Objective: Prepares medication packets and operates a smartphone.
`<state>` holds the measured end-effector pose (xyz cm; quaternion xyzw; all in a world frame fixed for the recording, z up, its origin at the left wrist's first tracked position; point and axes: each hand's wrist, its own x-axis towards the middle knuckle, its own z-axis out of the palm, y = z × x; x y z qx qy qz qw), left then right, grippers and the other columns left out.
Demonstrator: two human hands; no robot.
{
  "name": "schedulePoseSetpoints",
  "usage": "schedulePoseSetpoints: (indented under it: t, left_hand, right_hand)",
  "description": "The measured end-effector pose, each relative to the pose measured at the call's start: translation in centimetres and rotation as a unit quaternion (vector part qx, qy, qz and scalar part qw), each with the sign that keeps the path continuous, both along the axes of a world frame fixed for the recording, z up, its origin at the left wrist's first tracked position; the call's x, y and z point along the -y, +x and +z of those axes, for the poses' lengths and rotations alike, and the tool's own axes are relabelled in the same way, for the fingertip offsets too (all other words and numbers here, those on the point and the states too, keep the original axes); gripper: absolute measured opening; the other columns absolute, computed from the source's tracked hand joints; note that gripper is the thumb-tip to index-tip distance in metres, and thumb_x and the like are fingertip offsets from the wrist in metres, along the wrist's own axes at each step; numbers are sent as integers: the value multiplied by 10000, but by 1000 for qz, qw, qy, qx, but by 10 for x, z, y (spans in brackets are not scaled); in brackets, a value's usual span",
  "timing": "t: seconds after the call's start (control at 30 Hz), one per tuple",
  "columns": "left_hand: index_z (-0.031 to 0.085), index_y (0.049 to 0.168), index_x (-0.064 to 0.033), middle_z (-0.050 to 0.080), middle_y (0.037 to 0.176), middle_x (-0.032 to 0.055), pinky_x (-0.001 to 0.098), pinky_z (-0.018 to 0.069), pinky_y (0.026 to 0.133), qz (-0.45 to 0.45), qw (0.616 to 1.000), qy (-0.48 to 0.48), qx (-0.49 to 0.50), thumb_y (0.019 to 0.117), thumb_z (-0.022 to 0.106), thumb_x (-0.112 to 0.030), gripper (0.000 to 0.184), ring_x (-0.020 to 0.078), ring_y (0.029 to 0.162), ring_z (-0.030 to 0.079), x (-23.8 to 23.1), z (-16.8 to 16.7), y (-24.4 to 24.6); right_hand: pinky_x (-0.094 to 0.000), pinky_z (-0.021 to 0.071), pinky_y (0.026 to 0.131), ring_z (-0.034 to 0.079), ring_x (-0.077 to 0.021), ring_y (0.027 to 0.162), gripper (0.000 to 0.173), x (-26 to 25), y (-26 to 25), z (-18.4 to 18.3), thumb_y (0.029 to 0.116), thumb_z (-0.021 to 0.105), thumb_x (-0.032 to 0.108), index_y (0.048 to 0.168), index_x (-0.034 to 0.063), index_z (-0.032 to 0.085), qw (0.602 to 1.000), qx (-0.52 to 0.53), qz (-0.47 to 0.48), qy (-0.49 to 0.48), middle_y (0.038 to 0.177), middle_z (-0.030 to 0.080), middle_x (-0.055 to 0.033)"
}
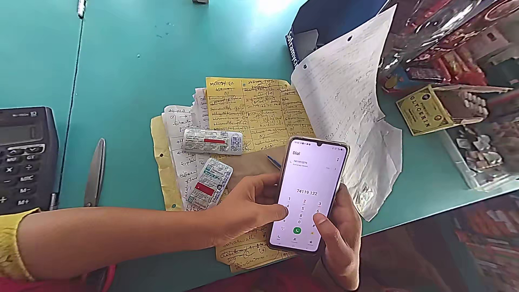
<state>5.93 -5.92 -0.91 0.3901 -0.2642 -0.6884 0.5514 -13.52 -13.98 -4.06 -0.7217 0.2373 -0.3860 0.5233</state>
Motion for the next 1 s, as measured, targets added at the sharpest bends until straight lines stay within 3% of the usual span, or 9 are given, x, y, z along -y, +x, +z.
schedulePoseSetpoints:
  t: [0.17, 0.37, 0.67, 0.77, 0.93, 1.0]
  left_hand:
    - [553, 1277, -31, 725, 1076, -32, 213, 579, 901, -4, 1000, 3, -1, 896, 548, 141, 419, 35, 982, 705, 0, 1, 0]
    - [536, 1301, -18, 725, 1092, -27, 211, 581, 904, -4, 1000, -12, 7, 886, 568, 164, 455, 33, 989, 706, 0, -2, -1]
    - [539, 1291, -22, 717, 1087, -37, 199, 580, 894, -4, 1000, -14, 14, 877, 586, 156, 453, 20, 981, 700, 0, 0, -1]
    - [539, 1299, -20, 722, 1086, -42, 204, 580, 897, 1, 1000, -18, 13, 883, 560, 148, 448, 22, 984, 702, -1, -2, -1]
    - [537, 1281, -23, 720, 1074, -43, 206, 578, 896, 18, 1000, -4, 9, 879, 530, 139, 434, 22, 980, 701, -2, 0, -2]
    - [535, 1274, -29, 717, 1079, -45, 203, 576, 899, 17, 1000, -1, 7, 881, 527, 134, 425, 19, 985, 699, -2, 1, -1]
  right_hand:
    - [-178, 598, 862, 683, 23, 1026, 582, -1, 1, 1, 927, 641, 358, 1336, 0, 432, 1000, -19, -13, -4, 1159, 694, 113]
    - [-157, 595, 855, 676, 45, 1022, 590, -2, 3, 2, 912, 639, 315, 1318, -38, 399, 1000, -18, -2, -17, 1151, 683, 113]
    - [-163, 614, 797, 702, 30, 947, 508, -5, 8, 6, 882, 675, 216, 1268, -16, 440, 999, -28, -31, 5, 1069, 708, 103]
    - [-163, 594, 863, 675, 41, 1024, 603, -1, 3, 4, 921, 642, 341, 1328, -30, 395, 1000, -20, 9, -3, 1158, 682, 115]
    - [-171, 511, 1036, 565, 47, 1222, 894, 7, -4, 4, 867, 682, 269, 1474, -128, 159, 995, -35, 97, -3, 1375, 545, 24]
    - [-177, 484, 1078, 532, 44, 1274, 940, 11, -8, 4, 867, 712, 239, 1517, -97, 123, 991, -41, 129, -9, 1440, 513, 20]
